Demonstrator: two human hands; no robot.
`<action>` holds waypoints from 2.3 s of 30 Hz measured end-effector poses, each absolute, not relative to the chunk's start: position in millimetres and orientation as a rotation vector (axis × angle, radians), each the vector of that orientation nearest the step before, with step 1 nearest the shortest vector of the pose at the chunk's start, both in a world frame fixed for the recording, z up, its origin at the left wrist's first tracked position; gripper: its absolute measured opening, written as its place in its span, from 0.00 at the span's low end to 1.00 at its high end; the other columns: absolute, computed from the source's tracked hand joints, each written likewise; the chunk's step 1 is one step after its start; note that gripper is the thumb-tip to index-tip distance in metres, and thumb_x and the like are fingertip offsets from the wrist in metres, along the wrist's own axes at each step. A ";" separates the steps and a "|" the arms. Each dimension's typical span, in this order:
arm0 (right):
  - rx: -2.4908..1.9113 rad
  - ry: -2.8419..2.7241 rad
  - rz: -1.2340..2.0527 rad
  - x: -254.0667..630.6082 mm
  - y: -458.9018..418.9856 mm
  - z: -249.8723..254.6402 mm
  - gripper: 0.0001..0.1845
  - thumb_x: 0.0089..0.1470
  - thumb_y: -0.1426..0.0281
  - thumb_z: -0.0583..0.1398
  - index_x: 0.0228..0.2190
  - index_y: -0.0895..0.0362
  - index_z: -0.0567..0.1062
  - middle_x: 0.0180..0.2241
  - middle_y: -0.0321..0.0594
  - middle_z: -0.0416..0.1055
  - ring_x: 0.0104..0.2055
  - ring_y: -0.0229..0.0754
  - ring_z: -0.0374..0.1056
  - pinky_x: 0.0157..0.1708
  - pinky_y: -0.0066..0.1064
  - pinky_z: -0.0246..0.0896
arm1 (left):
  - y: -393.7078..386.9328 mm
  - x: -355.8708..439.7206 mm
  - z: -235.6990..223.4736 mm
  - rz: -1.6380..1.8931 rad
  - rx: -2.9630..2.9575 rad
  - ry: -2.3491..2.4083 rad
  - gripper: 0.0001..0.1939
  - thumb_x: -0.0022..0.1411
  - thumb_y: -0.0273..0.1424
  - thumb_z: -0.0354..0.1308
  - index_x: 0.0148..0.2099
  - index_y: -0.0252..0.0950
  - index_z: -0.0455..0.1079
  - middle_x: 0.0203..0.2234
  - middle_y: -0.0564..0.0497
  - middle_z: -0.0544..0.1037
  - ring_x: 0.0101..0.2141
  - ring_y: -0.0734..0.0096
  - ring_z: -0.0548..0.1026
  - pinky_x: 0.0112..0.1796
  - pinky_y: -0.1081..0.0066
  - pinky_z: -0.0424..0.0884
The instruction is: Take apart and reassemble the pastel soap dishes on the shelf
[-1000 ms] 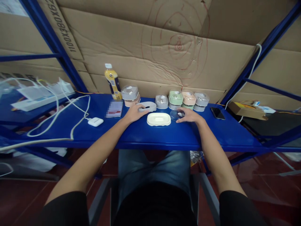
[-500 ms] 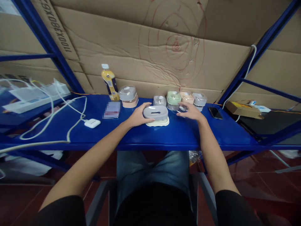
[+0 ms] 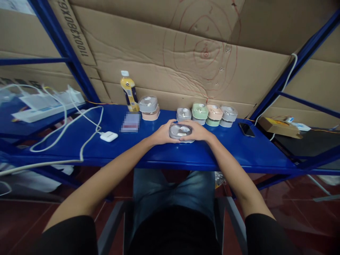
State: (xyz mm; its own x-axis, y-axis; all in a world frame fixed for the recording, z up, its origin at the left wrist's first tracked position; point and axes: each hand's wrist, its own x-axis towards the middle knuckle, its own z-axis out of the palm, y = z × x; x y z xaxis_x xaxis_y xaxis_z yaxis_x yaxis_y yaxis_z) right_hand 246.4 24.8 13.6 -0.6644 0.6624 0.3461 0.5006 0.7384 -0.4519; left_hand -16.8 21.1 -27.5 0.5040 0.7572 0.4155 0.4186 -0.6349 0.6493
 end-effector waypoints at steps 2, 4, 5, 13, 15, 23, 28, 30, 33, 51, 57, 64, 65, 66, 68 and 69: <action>-0.894 -2.458 0.434 245.8 26.5 12.6 0.50 0.49 0.47 0.77 0.68 0.52 0.77 0.63 0.52 0.77 0.65 0.61 0.75 0.68 0.57 0.68 | 21.7 -16.6 -28.1 0.957 2.276 0.985 0.62 0.46 0.52 0.82 0.75 0.39 0.58 0.64 0.30 0.78 0.65 0.32 0.78 0.64 0.37 0.72; -0.908 -2.463 0.436 245.4 27.5 12.6 0.50 0.49 0.47 0.77 0.68 0.51 0.77 0.62 0.51 0.77 0.64 0.61 0.75 0.68 0.56 0.68 | 21.4 -16.4 -27.6 0.952 2.274 1.008 0.63 0.45 0.53 0.82 0.75 0.38 0.58 0.64 0.29 0.78 0.65 0.31 0.78 0.64 0.36 0.72; -0.913 -2.465 0.440 245.1 27.8 12.8 0.49 0.50 0.48 0.77 0.69 0.51 0.77 0.62 0.50 0.77 0.64 0.60 0.75 0.68 0.56 0.68 | 21.1 -16.4 -27.2 0.947 2.272 1.015 0.63 0.45 0.53 0.82 0.75 0.37 0.57 0.64 0.29 0.78 0.65 0.31 0.78 0.64 0.36 0.72; -0.877 -2.495 0.436 240.7 29.7 16.3 0.46 0.51 0.51 0.77 0.68 0.48 0.78 0.61 0.48 0.77 0.62 0.59 0.76 0.67 0.57 0.69 | 20.5 -18.2 -25.3 0.917 2.301 1.060 0.64 0.44 0.54 0.82 0.75 0.38 0.58 0.64 0.30 0.78 0.66 0.29 0.76 0.65 0.36 0.71; -0.880 -2.508 0.403 239.1 29.6 17.7 0.45 0.51 0.52 0.78 0.67 0.47 0.79 0.60 0.47 0.78 0.62 0.60 0.76 0.66 0.57 0.69 | 20.3 -18.2 -25.5 0.918 2.315 1.064 0.63 0.44 0.54 0.82 0.75 0.39 0.58 0.65 0.32 0.78 0.66 0.30 0.77 0.65 0.37 0.72; -0.843 -2.498 0.441 244.7 25.1 10.0 0.45 0.55 0.48 0.76 0.70 0.47 0.76 0.66 0.49 0.74 0.68 0.61 0.73 0.71 0.57 0.65 | 15.5 -16.7 -19.2 0.917 2.418 1.029 0.55 0.52 0.56 0.77 0.74 0.38 0.64 0.69 0.35 0.75 0.67 0.35 0.75 0.68 0.43 0.70; -0.993 -2.426 0.450 246.7 21.2 -6.9 0.59 0.55 0.38 0.73 0.77 0.49 0.62 0.77 0.55 0.59 0.80 0.67 0.57 0.78 0.61 0.54 | -18.1 -28.3 -21.8 0.849 2.485 1.355 0.51 0.61 0.58 0.71 0.77 0.40 0.63 0.62 0.35 0.78 0.61 0.35 0.78 0.62 0.45 0.75; -1.108 -2.374 0.415 242.8 21.3 -11.7 0.60 0.58 0.38 0.70 0.79 0.51 0.58 0.78 0.58 0.57 0.80 0.69 0.54 0.77 0.62 0.55 | -37.8 -33.6 -25.1 0.861 2.471 1.655 0.49 0.66 0.61 0.66 0.77 0.36 0.64 0.58 0.30 0.78 0.58 0.29 0.80 0.57 0.45 0.77; -1.190 -2.316 0.341 236.7 20.8 -13.9 0.52 0.65 0.41 0.66 0.78 0.52 0.58 0.75 0.59 0.61 0.77 0.69 0.60 0.75 0.64 0.60 | -54.8 -34.0 -24.2 0.867 2.397 2.063 0.51 0.72 0.64 0.55 0.75 0.25 0.64 0.53 0.20 0.78 0.54 0.20 0.80 0.51 0.43 0.77; -1.253 -2.332 0.360 241.1 17.8 -12.8 0.38 0.70 0.49 0.64 0.70 0.59 0.71 0.64 0.59 0.73 0.64 0.60 0.75 0.69 0.54 0.69 | 58.7 24.6 27.3 0.376 2.250 2.240 0.36 0.81 0.41 0.54 0.76 0.15 0.56 0.66 0.14 0.71 0.67 0.31 0.74 0.62 0.52 0.72; -1.258 -2.336 0.375 241.0 17.2 -11.9 0.37 0.70 0.49 0.64 0.69 0.59 0.72 0.63 0.59 0.73 0.64 0.61 0.75 0.69 0.56 0.69 | 50.3 -14.0 37.8 0.774 2.362 2.164 0.22 0.78 0.36 0.55 0.67 0.28 0.68 0.63 0.25 0.74 0.64 0.34 0.74 0.63 0.47 0.72; -1.272 -2.328 0.368 241.2 16.3 -11.6 0.35 0.70 0.49 0.65 0.66 0.59 0.75 0.61 0.58 0.74 0.63 0.60 0.76 0.68 0.55 0.70 | 77.4 -49.0 47.9 1.235 1.770 2.498 0.53 0.59 0.48 0.77 0.72 0.22 0.59 0.69 0.17 0.66 0.68 0.21 0.68 0.66 0.35 0.66; -1.267 -2.324 0.369 241.6 16.6 -12.0 0.34 0.70 0.49 0.65 0.66 0.58 0.75 0.61 0.57 0.74 0.63 0.59 0.76 0.68 0.55 0.70 | 83.2 -51.1 46.4 1.207 1.707 2.476 0.53 0.58 0.47 0.78 0.72 0.22 0.59 0.68 0.17 0.68 0.67 0.21 0.69 0.65 0.35 0.67; -1.260 -2.319 0.372 241.9 16.9 -12.5 0.34 0.70 0.49 0.65 0.66 0.57 0.75 0.61 0.57 0.75 0.62 0.59 0.76 0.68 0.55 0.70 | 88.2 -53.0 44.4 1.189 1.664 2.444 0.52 0.58 0.46 0.78 0.71 0.23 0.60 0.67 0.18 0.69 0.67 0.22 0.71 0.65 0.35 0.68; -1.246 -2.308 0.382 242.7 17.9 -13.5 0.33 0.69 0.49 0.65 0.65 0.56 0.76 0.60 0.55 0.76 0.62 0.59 0.76 0.67 0.54 0.71 | 94.7 -56.5 40.4 1.201 1.637 2.369 0.48 0.60 0.43 0.77 0.70 0.24 0.61 0.66 0.20 0.70 0.65 0.25 0.73 0.64 0.37 0.69; -1.242 -2.302 0.390 243.0 18.4 -13.9 0.33 0.69 0.49 0.66 0.65 0.56 0.76 0.59 0.55 0.76 0.62 0.58 0.76 0.66 0.54 0.72 | 96.0 -58.5 38.8 1.236 1.648 2.328 0.46 0.61 0.41 0.76 0.70 0.23 0.60 0.66 0.22 0.70 0.66 0.27 0.72 0.64 0.37 0.69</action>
State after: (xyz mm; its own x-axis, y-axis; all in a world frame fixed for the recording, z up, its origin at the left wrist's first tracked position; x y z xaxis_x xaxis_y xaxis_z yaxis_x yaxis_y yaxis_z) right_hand 243.0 18.4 -13.9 -0.4645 0.8384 0.2850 0.6979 0.5448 -0.4650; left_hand -58.5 96.0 38.8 -0.4374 0.8072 0.3964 0.7806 0.1219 0.6131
